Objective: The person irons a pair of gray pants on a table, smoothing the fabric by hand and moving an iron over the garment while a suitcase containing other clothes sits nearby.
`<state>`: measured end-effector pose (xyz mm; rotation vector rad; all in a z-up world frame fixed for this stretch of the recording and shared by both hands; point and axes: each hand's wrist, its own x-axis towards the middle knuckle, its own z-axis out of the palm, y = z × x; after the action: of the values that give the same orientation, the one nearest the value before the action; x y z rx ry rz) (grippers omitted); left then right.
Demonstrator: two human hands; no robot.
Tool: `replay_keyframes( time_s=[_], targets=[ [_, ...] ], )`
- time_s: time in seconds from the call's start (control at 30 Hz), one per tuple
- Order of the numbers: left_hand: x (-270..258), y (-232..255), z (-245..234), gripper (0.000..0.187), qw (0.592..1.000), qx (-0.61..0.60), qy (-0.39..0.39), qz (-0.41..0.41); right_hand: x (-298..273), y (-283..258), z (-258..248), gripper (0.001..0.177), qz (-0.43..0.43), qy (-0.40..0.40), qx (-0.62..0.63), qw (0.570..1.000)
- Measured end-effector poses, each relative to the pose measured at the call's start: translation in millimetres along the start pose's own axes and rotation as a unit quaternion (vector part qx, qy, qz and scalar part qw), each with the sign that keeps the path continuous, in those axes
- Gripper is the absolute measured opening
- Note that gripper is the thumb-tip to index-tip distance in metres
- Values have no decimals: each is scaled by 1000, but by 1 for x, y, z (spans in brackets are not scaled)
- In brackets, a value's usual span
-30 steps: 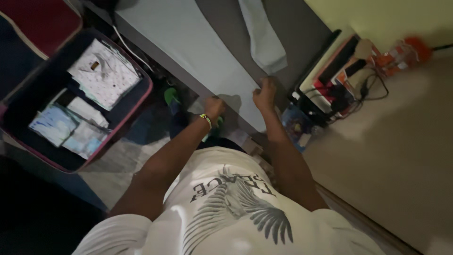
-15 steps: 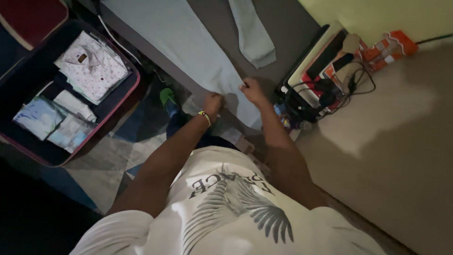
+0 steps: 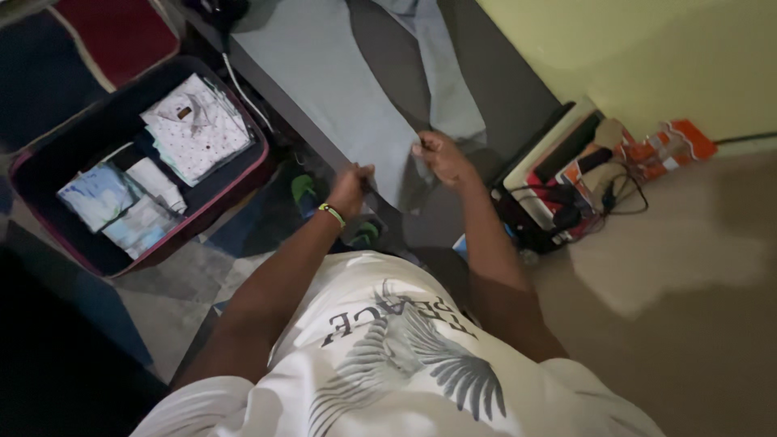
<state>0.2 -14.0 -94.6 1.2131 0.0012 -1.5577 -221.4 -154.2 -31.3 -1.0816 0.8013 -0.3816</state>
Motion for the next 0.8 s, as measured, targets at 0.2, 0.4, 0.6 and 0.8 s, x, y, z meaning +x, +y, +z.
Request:
replay_keyframes(
  time_s=[0.2, 0.4, 0.6, 0.8],
  targets=[
    [-16, 104, 6, 17, 991, -121, -17, 55, 66, -36, 27, 38, -36, -32, 27, 998],
    [-3, 181, 11, 45, 977, -150, 81, 125, 150, -64, 59, 41, -58, 21, -19, 998],
    [42, 236, -13, 62, 977, -20, 86, 193, 241, -80, 81, 45, 14, 87, 17, 996],
    [118, 270, -43, 41, 968, 66, 100, 219, 349, -47, 77, 39, -86, 117, 3, 989]
  ],
)
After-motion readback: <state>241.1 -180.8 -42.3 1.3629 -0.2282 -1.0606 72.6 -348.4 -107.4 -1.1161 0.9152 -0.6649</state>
